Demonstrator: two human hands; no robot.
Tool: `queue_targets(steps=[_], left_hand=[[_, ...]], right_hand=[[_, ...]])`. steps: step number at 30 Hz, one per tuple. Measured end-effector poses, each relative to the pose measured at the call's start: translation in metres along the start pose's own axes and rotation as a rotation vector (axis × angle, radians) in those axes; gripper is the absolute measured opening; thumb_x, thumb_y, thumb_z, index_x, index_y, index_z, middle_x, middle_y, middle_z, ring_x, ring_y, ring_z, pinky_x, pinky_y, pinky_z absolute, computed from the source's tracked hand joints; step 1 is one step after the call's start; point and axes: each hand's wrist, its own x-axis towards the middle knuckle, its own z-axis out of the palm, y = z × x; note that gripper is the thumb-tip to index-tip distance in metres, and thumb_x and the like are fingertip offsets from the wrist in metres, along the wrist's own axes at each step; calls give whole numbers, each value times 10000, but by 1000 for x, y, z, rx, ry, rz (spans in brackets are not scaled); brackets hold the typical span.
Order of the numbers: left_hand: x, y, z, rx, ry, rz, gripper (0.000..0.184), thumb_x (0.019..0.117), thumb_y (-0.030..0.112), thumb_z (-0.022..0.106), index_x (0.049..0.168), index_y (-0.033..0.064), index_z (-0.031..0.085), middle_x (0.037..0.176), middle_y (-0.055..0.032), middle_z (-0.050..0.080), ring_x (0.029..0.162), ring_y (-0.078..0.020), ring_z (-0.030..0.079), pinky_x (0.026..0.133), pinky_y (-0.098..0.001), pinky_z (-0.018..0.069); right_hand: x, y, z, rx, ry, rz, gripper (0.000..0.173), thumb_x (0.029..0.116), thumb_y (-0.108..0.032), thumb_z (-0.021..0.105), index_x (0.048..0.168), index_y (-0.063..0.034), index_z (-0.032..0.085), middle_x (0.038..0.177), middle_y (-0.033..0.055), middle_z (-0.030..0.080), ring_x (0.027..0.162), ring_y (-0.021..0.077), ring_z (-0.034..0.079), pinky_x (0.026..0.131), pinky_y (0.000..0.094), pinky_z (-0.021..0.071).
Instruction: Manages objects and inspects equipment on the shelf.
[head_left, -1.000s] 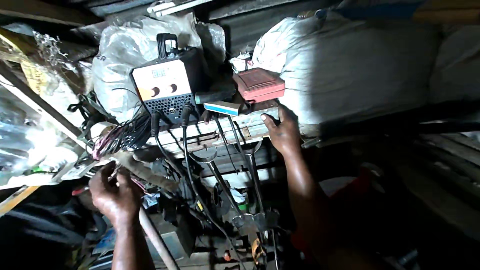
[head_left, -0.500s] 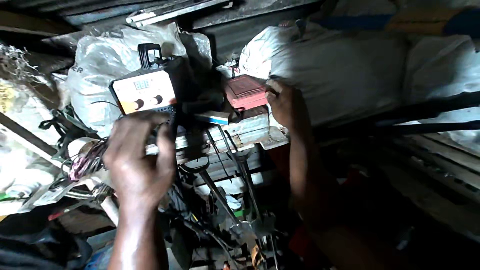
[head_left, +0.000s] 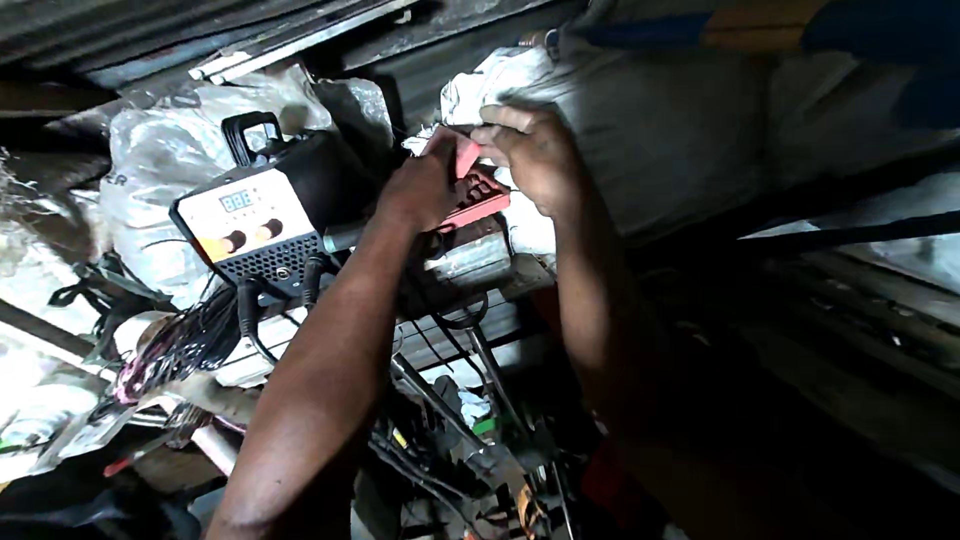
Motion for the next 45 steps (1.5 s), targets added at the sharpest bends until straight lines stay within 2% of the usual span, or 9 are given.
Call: queue_targets(steps=[4,8,16,18,20,24,30,34,45], left_hand=[[-4,0,-5,-11,32,-68,495,1035,397,549,1437,109,518,1146,-216,691,1061,-414,681,896,-663,528],[-9,5,-13,-68,87,-153,388,1035,323,547,1323,65,582,1080,-211,693,1008,-391,689,866,-636,539],[-22,0,-22,-148,215,-133,336,1050,305,552,1265,52,608,1061,-188,682,978,-351,680,867,-601,541],[-28,10,-19,-131,227,-130,339,1044,278,552,1304,68,609,1068,-186,697,980,-353,694,865,-605,550],[-34,18,-16,-112,225,-125,361,1045,260,538,1351,74,586,1094,-195,698,1004,-362,696,877,-610,547],[-42,17,-14,-154,252,-142,385,1054,253,520,1394,77,562,1127,-171,699,1030,-326,695,909,-575,552],[-50,-6,-7,-499,375,-166,352,1051,270,543,1372,130,576,1150,-92,696,1044,-181,690,930,-468,572],[-57,-16,1,-791,459,-128,372,1035,197,584,1401,137,553,1206,-61,692,1054,-142,704,905,-395,620],[-74,-17,10,-1310,568,-175,397,1035,46,499,1426,109,504,1248,-147,670,1051,-316,710,791,-550,635]], right_hand=[[-19,-8,-7,-239,28,57,357,1090,-224,479,1400,-112,616,1242,81,704,1005,174,739,869,401,639],[-48,8,-10,-555,93,204,380,1081,-353,502,1348,-131,655,922,88,731,700,214,717,669,458,627],[-45,50,2,-250,36,232,678,1031,-623,468,1443,-97,585,1176,156,706,982,283,700,909,547,559],[-43,45,6,-180,71,296,712,1001,-710,419,1200,-85,694,950,122,682,790,245,647,751,513,552],[-43,34,8,-128,22,377,753,981,-767,365,1172,-101,660,796,72,563,631,195,511,603,433,479],[-41,29,8,-13,-24,416,489,1037,-550,521,1437,-270,554,847,63,587,508,142,443,439,308,395],[-52,32,4,171,-13,524,360,1065,-489,495,1060,-156,632,627,-26,459,396,55,277,361,212,263],[-58,41,1,241,-20,485,292,1076,-411,505,1236,-202,630,644,-20,462,399,64,302,348,214,279],[-60,49,0,323,-38,457,274,1080,-391,513,1093,-152,647,573,-47,417,381,41,296,337,193,272]])
